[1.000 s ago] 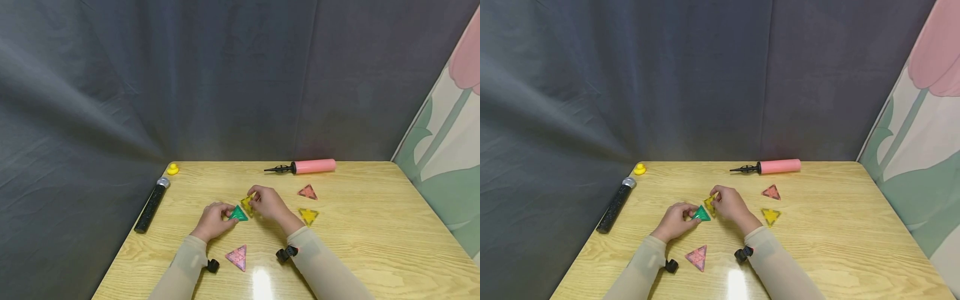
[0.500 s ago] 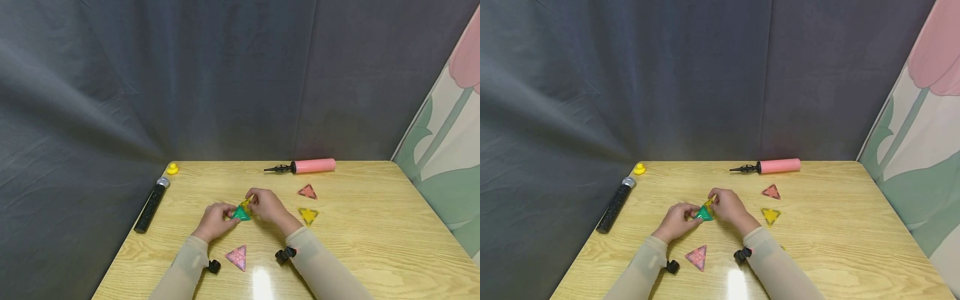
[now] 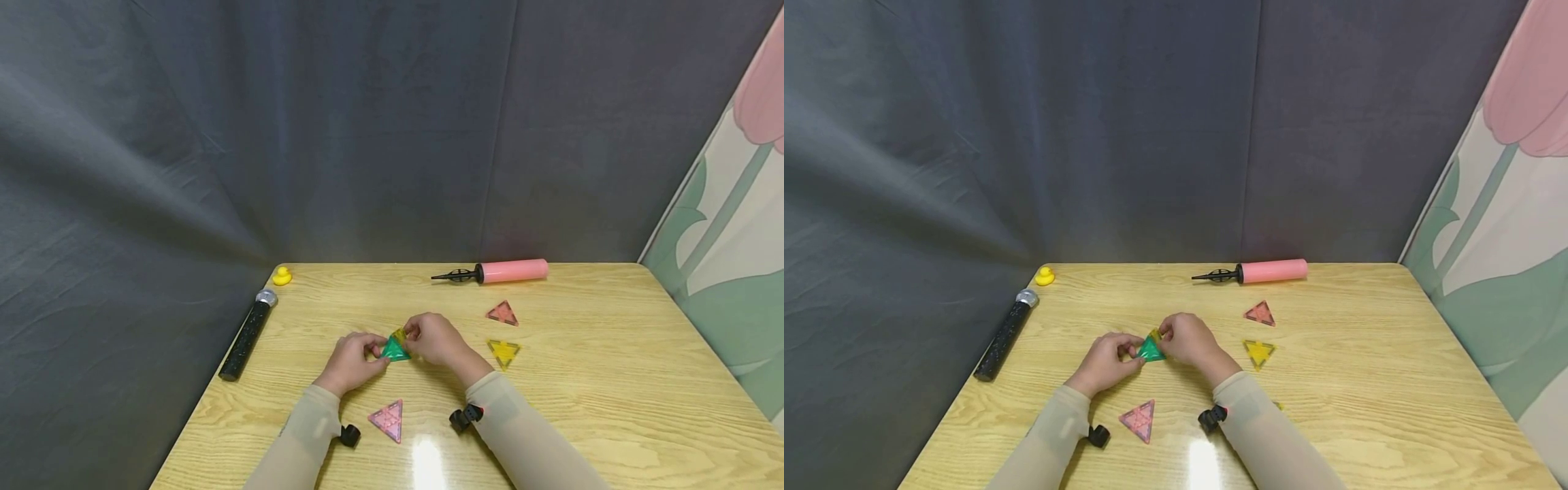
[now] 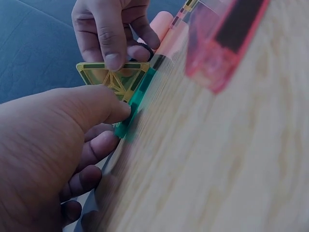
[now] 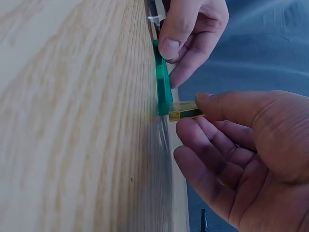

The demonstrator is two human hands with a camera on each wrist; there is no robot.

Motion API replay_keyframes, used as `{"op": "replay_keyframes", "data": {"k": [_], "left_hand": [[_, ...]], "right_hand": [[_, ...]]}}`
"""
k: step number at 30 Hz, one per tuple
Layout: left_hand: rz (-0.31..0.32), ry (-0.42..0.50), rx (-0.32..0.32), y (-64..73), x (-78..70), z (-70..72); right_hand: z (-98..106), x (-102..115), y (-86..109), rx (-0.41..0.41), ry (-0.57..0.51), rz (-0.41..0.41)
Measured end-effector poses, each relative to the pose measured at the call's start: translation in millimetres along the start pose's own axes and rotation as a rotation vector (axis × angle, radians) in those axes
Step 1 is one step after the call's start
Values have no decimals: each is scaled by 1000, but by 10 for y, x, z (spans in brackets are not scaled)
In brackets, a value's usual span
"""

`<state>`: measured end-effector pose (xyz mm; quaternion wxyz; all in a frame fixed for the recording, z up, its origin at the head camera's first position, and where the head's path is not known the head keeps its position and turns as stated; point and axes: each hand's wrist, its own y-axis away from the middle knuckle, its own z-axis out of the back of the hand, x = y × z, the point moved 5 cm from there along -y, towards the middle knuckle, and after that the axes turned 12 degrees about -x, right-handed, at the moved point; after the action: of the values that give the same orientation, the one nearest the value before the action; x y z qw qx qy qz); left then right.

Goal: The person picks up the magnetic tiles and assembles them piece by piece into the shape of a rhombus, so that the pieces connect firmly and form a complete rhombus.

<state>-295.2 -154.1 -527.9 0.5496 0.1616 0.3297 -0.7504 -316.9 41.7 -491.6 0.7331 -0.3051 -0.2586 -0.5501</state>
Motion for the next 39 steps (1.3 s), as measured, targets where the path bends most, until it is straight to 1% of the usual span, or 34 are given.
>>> {"op": "replay_keyframes", "data": {"k": [5, 9, 18, 26, 32, 39], "left_hand": [[34, 39, 17, 5, -1, -4], [59, 57, 25, 6, 2, -9], [90, 97, 42, 12, 10, -18], [91, 128, 59, 21, 16, -19], [87, 151, 65, 13, 30, -16], [79, 168, 61, 21, 32, -17]], "right_hand": [[-21, -34, 10, 36, 29, -24], [-33, -85, 3, 54, 65, -22], [-28, -134, 6, 73, 56, -33], [-37, -185, 0, 79, 22, -47], [-45, -226, -7, 86, -15, -73], [-60, -263, -5, 96, -18, -85]]}}
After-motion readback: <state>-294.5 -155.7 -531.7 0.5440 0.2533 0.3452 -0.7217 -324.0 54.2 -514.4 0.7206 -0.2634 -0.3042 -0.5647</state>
